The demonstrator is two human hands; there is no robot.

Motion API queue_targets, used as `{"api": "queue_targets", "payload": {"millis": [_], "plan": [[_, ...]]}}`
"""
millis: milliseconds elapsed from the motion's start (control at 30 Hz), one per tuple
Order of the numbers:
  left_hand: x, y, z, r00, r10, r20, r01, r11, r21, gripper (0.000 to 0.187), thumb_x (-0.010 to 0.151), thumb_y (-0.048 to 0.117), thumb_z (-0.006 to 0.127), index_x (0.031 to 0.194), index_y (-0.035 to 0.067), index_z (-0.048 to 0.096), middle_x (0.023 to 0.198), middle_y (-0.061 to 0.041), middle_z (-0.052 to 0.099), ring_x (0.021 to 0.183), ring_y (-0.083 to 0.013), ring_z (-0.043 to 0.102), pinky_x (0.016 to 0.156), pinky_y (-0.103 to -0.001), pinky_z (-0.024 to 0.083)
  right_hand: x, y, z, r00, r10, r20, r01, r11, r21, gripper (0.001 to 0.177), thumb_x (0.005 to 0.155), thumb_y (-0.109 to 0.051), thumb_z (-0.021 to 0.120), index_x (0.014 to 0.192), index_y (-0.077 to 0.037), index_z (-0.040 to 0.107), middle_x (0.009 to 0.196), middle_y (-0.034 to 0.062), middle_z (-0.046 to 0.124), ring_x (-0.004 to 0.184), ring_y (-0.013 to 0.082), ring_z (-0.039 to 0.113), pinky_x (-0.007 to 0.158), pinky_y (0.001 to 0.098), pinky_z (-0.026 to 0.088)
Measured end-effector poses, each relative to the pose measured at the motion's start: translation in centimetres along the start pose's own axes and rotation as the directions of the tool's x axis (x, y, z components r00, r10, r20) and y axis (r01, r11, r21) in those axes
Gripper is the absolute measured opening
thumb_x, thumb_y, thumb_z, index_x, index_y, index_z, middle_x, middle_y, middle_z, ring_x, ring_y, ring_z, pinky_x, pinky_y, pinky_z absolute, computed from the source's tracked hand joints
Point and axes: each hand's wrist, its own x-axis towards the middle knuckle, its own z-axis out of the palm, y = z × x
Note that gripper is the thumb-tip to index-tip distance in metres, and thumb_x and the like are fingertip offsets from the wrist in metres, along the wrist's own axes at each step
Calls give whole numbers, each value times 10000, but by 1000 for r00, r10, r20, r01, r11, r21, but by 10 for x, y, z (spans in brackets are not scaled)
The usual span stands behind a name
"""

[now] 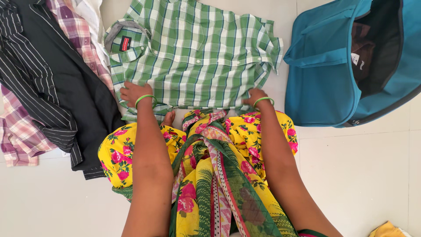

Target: The person buttons a green checkered shirt and then folds it by hand while sitting on the floor.

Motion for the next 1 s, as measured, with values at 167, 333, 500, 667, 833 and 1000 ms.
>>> {"api": "queue_targets", "payload": {"millis": [167,333,500,667,833,1000], "plan": [[-4,-4,0,998,8,55,-8,1000,-1,840,780,424,822,1422,109,382,1455,-189,369,1383,-398,327,1038,-671,369,0,12,8,916,-15,-401,233,833,502,381,954,-360,719,1163,-51,639,1038,171,703,946,324,662,839,404,517],[-16,-2,8,968,250,-15,-247,963,107,846,734,433,862,1362,75,423,1441,-194,397,1397,-408,336,1025,-682,353,-14,-2,-4,914,180,-363,156,671,725,367,958,-303,777,1154,-50,597,972,93,686,864,179,625,785,339,512],[-40,1,13,846,494,202,-523,842,130,741,787,395,842,1394,116,523,1474,-144,475,1378,-396,452,1099,-661,365,-46,-26,-19,921,-252,-298,390,625,676,1048,695,-17,925,1526,-155,301,1417,223,463,1284,314,419,998,402,419],[-69,11,6,772,368,518,-546,801,246,763,776,427,857,1430,208,530,1544,-125,398,1439,-372,382,1117,-675,320,-69,-49,-26,878,-333,-345,432,861,268,1055,639,124,747,1552,-231,356,1485,203,516,1348,402,496,1112,465,421],[-81,12,0,743,336,579,-568,773,281,862,748,430,884,1485,252,474,1680,-128,189,1516,-375,255,1113,-663,321,-63,-44,-24,766,-160,-622,241,969,47,621,803,118,614,1332,-205,645,1232,87,722,1181,365,626,1022,502,447],[-88,14,-5,748,309,588,-577,741,344,993,717,420,912,1540,272,376,1703,-105,138,1534,-364,225,1099,-687,334,-85,-28,-48,477,-194,-857,120,981,-155,488,708,53,684,1124,-200,705,1083,46,661,1061,314,569,894,485,387]]}}
